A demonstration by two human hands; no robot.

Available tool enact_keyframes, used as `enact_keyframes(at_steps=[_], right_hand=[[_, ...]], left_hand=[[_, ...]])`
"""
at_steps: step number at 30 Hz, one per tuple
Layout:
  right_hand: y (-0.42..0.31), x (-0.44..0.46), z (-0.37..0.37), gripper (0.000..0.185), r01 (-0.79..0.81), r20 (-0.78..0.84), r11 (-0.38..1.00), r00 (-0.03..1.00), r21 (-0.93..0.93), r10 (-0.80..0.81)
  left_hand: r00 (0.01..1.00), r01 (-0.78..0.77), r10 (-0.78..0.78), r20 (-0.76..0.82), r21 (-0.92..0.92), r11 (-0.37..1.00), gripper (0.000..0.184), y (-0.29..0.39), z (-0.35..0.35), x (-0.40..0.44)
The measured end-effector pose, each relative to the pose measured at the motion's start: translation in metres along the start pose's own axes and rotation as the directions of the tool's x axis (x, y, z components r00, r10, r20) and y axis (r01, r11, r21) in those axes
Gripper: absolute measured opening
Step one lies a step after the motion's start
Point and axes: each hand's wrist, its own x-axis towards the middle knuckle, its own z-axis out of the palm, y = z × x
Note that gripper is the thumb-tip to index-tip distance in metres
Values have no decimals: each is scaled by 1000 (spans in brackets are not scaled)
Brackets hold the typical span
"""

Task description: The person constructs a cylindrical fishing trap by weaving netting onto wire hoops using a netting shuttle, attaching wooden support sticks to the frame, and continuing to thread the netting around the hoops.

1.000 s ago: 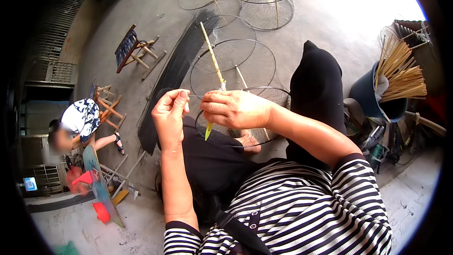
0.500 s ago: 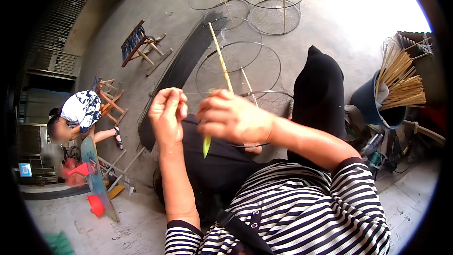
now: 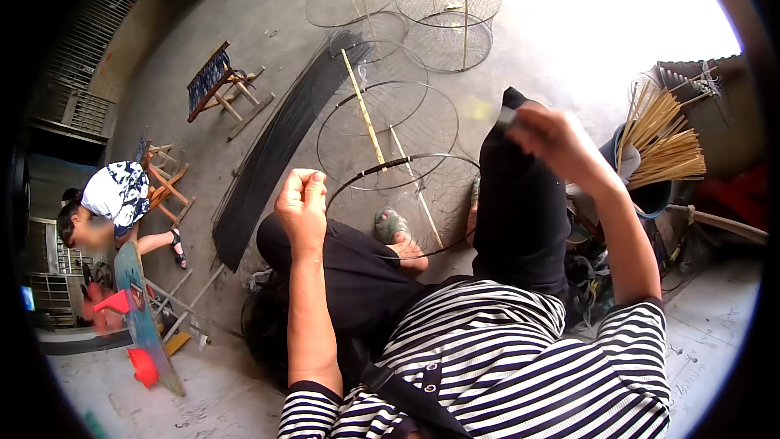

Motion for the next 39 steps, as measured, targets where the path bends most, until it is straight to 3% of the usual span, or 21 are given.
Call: enact_keyframes(at_steps=[1,3,5,6,7,9,11,13,15,16,17,19,22,25,28,31,32,35,36,37,39], right_hand=[[26,6,-9,22,-174,-86,956,976,235,199],[27,8,-25,26,-116,-53,887,986,448,155],[14,17,-10,24,98,-473,952,880,289,52],[-9,13,-16,28,177,-496,884,865,433,70],[-2,16,-21,30,354,-456,586,889,729,30],[-72,8,-11,30,253,-252,-81,967,964,20],[-87,15,13,32,252,-110,245,872,936,-477],[-120,5,33,34,157,167,517,834,841,-526],[-157,24,25,32,469,247,741,738,482,-628],[-157,36,33,29,379,144,751,838,542,-526],[-137,67,51,24,559,-120,667,803,493,-584],[-105,107,52,19,560,-215,739,723,-375,-656],[-58,109,78,16,616,115,462,670,-637,-734],[-50,91,92,27,810,217,548,585,-210,-782],[-77,66,107,41,495,94,771,815,401,-572],[-88,91,123,30,587,-188,797,806,143,-561],[-88,98,119,32,403,-148,858,915,317,-375],[-93,98,106,31,278,-143,630,956,725,-257],[-79,105,112,25,287,-145,696,956,658,-256],[-83,98,104,20,277,-165,940,955,198,-247],[-52,109,103,18,552,-65,674,748,-491,-660]], left_hand=[[1000,-11,11,5,9,1000,14,1,3,-2],[1000,-6,6,27,-29,1000,14,6,5,-2],[991,114,-91,101,-258,959,13,20,0,1],[985,166,-134,107,-401,901,12,25,-2,4],[978,210,-174,117,-536,817,12,28,-5,9],[969,245,-187,161,-733,635,15,34,0,16],[981,192,-114,156,-763,617,15,58,17,18],[979,87,53,197,-640,763,15,93,38,12],[941,46,179,288,-633,773,15,103,46,-4],[912,93,194,360,-644,759,15,105,45,-9],[864,267,135,486,-668,695,15,105,42,-7],[911,238,141,387,-775,586,15,97,26,3],[917,257,100,387,-762,595,17,80,-1,15],[938,220,20,345,-639,737,15,71,-16,21],[930,297,-89,356,-586,754,12,63,10,17],[915,317,-61,399,-618,719,10,56,39,4],[925,294,-61,374,-606,740,11,61,37,2],[945,192,3,327,-563,804,13,72,28,8],[947,157,30,320,-543,825,13,75,23,10],[949,102,80,305,-538,837,13,77,20,14],[959,59,100,264,-534,843,14,77,12,22]])
